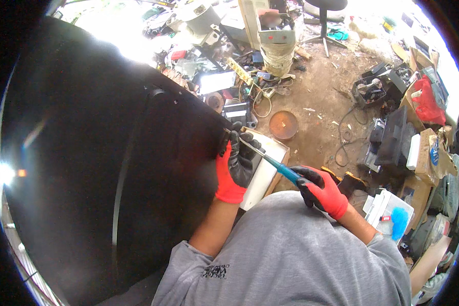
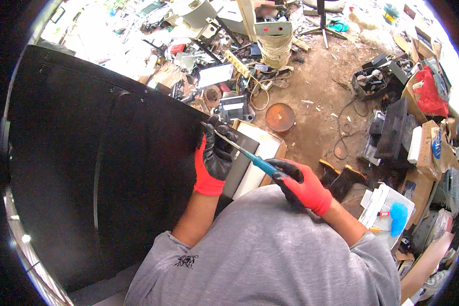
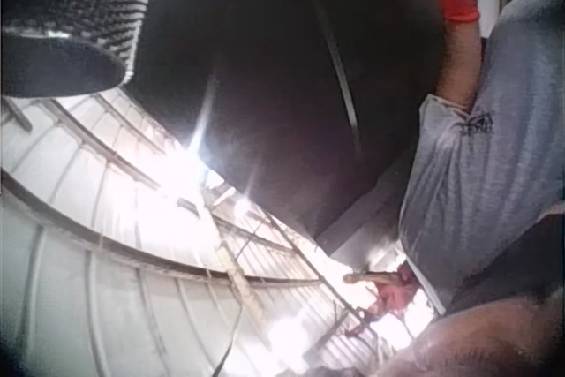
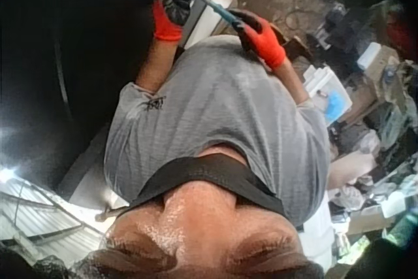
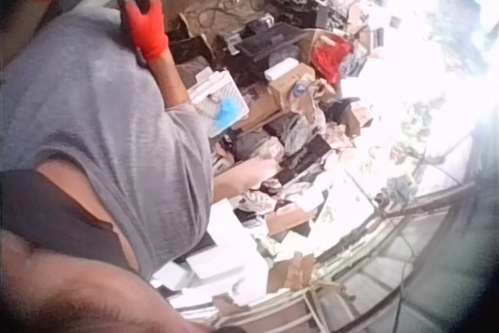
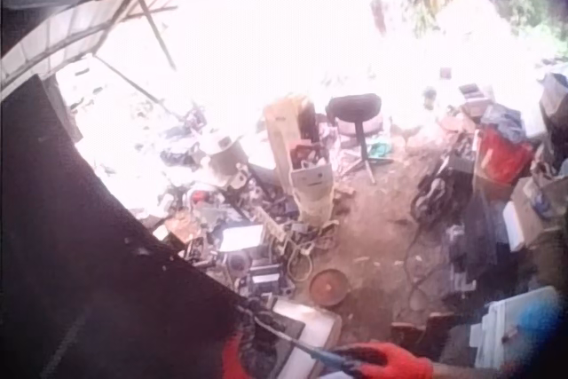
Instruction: The person uses a screwdriver to remove screws from the back panel of a large black electronic device, likely a television or monitor. They repeatedly insert the tool, turn it to loosen fasteners, and reposition along the frame to access different screws.
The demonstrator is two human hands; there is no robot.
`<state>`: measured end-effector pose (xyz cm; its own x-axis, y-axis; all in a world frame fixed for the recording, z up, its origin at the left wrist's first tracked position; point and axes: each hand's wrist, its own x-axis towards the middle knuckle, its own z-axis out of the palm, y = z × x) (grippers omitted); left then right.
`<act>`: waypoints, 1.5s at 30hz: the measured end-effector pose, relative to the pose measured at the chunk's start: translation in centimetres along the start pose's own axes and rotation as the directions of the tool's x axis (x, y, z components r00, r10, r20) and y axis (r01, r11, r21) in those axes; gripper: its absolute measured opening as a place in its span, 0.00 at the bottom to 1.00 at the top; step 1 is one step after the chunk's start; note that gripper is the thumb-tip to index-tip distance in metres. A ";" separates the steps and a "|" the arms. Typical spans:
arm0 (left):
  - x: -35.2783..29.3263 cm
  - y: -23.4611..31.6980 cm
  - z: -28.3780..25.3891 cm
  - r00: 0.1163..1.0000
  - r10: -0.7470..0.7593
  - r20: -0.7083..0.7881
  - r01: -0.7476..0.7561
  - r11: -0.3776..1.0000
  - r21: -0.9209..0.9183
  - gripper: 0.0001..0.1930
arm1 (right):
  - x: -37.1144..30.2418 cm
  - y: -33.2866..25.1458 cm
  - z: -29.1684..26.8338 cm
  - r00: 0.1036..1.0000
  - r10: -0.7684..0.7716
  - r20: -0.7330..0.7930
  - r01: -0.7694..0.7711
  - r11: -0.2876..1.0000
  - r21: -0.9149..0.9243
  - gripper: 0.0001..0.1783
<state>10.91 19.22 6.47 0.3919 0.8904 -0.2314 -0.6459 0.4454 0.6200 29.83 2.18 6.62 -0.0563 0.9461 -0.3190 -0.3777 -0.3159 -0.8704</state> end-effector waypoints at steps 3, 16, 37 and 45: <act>-0.3 0.1 0.3 0.999 -0.009 -0.039 0.010 1.000 0.006 0.16 | -0.1 -0.5 -0.2 0.999 0.038 0.015 -0.039 0.995 0.091 0.21; -0.3 0.5 0.5 0.993 0.083 -0.085 -0.068 0.984 0.165 0.15 | 0.1 -2.3 1.0 0.989 0.145 0.029 -0.148 0.966 0.211 0.23; -13.4 29.1 20.2 0.124 0.573 0.810 0.473 -0.752 0.460 0.23 | 1.4 -6.1 1.0 0.934 0.279 0.223 -0.353 0.812 0.465 0.24; -12.8 31.1 19.8 0.150 0.734 0.662 0.552 -0.618 0.560 0.27 | 1.5 -5.2 1.0 0.933 0.315 0.174 -0.359 0.856 0.372 0.24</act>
<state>-1.24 19.83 43.58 0.0184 0.3987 0.9169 0.9823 0.1635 -0.0908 30.83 5.30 11.04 -0.3324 0.7953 -0.5069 -0.6467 -0.5834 -0.4913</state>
